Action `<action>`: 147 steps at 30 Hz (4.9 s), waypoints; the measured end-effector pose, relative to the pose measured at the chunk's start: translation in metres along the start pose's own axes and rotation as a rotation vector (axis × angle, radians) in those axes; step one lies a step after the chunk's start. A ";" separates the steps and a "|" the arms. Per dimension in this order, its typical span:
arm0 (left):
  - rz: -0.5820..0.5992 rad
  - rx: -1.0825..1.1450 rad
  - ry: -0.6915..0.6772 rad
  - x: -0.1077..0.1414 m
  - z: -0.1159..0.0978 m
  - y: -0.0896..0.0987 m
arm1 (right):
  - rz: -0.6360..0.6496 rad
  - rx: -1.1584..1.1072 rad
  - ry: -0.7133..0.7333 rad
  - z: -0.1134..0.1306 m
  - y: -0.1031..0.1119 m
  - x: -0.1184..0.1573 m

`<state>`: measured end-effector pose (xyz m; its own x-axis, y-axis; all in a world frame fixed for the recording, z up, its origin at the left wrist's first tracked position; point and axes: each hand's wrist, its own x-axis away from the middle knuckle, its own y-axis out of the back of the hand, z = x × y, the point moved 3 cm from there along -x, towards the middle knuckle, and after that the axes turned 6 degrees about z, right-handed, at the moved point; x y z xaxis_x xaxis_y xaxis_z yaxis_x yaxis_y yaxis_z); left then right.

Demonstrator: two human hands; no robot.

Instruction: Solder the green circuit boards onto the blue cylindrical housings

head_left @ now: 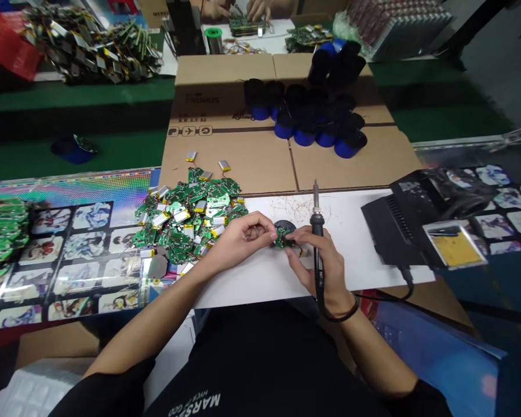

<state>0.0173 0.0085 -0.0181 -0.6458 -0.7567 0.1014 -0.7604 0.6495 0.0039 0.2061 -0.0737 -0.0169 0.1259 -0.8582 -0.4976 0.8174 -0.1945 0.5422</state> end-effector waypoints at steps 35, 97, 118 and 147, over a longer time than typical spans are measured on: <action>-0.063 -0.105 -0.132 -0.001 0.001 0.001 | -0.145 -0.264 -0.314 -0.001 -0.011 -0.014; 0.056 -0.653 -0.501 0.001 -0.003 -0.010 | 0.039 0.162 -0.103 -0.025 0.019 0.023; 0.250 -0.720 -0.329 -0.015 -0.022 -0.001 | -0.326 -0.446 -0.360 -0.014 0.046 0.007; 0.304 -0.666 -0.317 -0.020 -0.021 0.003 | 0.058 -0.160 -0.213 0.001 0.062 0.002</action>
<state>0.0293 0.0266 0.0009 -0.8831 -0.4596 -0.0942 -0.4117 0.6628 0.6255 0.2566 -0.0878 0.0169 0.0674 -0.9497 -0.3058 0.8930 -0.0792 0.4430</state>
